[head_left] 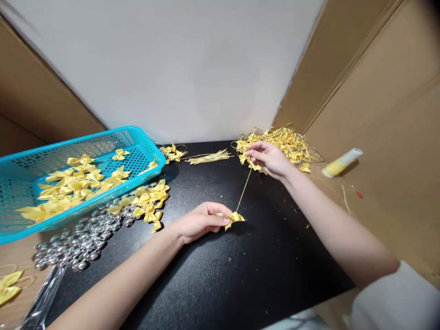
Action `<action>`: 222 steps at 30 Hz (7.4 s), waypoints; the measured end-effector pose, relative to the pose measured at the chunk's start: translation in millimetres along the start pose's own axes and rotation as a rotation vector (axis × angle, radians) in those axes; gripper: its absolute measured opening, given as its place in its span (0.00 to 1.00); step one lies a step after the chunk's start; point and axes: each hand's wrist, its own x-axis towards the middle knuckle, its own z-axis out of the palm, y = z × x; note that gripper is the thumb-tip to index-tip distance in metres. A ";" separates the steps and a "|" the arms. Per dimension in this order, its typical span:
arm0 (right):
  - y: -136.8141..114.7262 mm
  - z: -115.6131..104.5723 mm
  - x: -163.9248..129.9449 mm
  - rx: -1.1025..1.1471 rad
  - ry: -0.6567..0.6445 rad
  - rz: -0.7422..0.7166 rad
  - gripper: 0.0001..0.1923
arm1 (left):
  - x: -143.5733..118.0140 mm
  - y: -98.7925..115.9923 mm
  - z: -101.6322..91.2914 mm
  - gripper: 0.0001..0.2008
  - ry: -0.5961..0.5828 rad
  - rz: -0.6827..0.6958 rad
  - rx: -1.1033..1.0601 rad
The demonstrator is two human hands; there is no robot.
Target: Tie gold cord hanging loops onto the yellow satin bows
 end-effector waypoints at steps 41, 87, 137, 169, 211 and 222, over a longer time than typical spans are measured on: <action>43.7 51.9 -120.9 -0.672 0.063 -0.277 0.05 | 3.5 -7.5 14.5 0.11 0.218 0.125 -0.319; 35.7 50.1 -120.0 -0.849 -0.022 -0.481 0.07 | 2.2 -9.1 16.5 0.11 0.280 -0.008 -0.227; 32.4 49.0 -121.3 -0.825 -0.058 -0.407 0.07 | 2.5 -11.6 11.4 0.10 0.175 0.053 -0.213; 35.6 47.7 -123.5 -0.813 -0.060 -0.422 0.07 | 2.7 -10.4 14.3 0.11 0.220 -0.028 -0.249; 51.8 51.8 -123.3 -0.523 0.023 -0.055 0.04 | 2.5 -12.3 17.9 0.14 0.339 0.111 -0.193; 54.5 53.4 -122.7 -0.704 0.045 -0.251 0.06 | 1.9 -14.4 17.7 0.12 0.349 0.128 -0.075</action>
